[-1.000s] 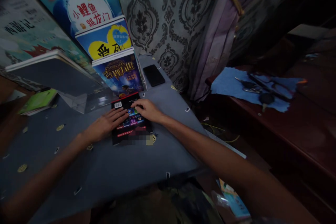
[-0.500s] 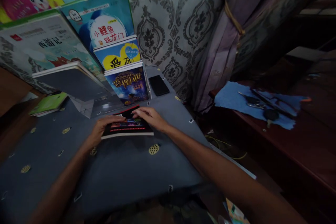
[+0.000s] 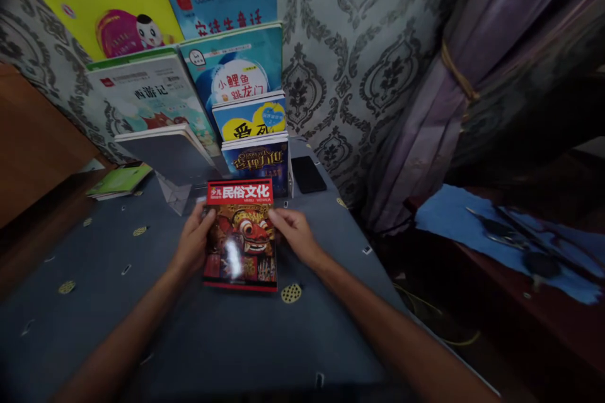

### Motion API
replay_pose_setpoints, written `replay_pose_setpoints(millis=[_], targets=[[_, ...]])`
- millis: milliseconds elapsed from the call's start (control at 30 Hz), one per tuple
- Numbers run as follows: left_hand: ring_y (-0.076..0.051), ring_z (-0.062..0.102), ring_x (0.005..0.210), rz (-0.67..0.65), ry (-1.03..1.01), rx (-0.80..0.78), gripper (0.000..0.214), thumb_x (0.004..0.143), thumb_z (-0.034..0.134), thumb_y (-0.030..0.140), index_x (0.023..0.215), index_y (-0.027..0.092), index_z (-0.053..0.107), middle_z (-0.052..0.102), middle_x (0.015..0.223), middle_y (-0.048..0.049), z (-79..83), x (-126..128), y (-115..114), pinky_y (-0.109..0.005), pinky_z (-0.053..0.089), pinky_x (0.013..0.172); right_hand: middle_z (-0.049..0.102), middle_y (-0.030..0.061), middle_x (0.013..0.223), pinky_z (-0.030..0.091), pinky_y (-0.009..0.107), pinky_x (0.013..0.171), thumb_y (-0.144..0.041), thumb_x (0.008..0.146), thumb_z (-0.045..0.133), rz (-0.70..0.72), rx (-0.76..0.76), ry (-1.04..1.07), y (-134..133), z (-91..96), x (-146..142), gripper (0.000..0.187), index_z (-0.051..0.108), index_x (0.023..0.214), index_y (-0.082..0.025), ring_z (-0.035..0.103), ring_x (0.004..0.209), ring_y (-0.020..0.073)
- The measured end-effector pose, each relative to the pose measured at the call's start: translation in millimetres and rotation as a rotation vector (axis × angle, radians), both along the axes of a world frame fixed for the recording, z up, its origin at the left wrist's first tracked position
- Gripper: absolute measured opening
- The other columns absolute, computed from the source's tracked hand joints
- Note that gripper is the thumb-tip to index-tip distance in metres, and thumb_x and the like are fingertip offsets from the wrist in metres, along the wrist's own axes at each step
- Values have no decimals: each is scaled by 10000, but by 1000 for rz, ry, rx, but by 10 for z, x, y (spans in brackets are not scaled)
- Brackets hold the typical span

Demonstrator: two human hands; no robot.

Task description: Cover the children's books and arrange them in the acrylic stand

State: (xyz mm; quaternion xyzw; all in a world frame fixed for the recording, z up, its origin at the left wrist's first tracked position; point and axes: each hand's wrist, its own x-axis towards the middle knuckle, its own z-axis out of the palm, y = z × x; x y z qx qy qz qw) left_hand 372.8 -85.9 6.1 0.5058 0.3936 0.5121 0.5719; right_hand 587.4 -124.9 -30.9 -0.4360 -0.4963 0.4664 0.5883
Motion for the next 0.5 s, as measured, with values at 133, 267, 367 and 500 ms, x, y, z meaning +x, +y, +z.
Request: replay_pose_setpoints(millis=[133, 267, 367, 500], targets=[[-186, 704, 772, -97, 18, -176, 752, 749, 777, 477, 1373, 269, 411, 734, 961, -7, -282, -70, -94, -298, 573, 702, 479, -50, 492, 292, 222, 358, -816, 739, 645, -65, -111, -57, 52, -24, 4, 623, 543, 607, -216, 375, 399, 88], [-154, 647, 704, -132, 224, -94, 661, 793, 709, 479, 1353, 249, 443, 679, 871, 14, -395, -245, -1, -243, 514, 617, 475, -58, 479, 263, 226, 344, -807, 739, 625, -62, -135, -153, 118, -119, 27, 606, 540, 618, -220, 358, 368, 82], [-144, 596, 656, -115, 596, 143, 446, 875, 610, 404, 1280, 234, 534, 637, 837, 11, -360, -368, 85, -237, 484, 586, 474, -47, 469, 307, 245, 396, -796, 808, 545, -91, -81, -293, 130, -156, 70, 605, 521, 596, -230, 400, 391, 105], [-220, 649, 898, -20, 1136, 533, 264, 954, 487, 242, 1183, 204, 612, 667, 1072, -92, -260, -395, 80, -329, 529, 782, 660, 29, 629, 414, 295, 562, -564, 948, 487, -269, 44, -704, 91, -152, 161, 430, 654, 739, -228, 603, 590, 195]])
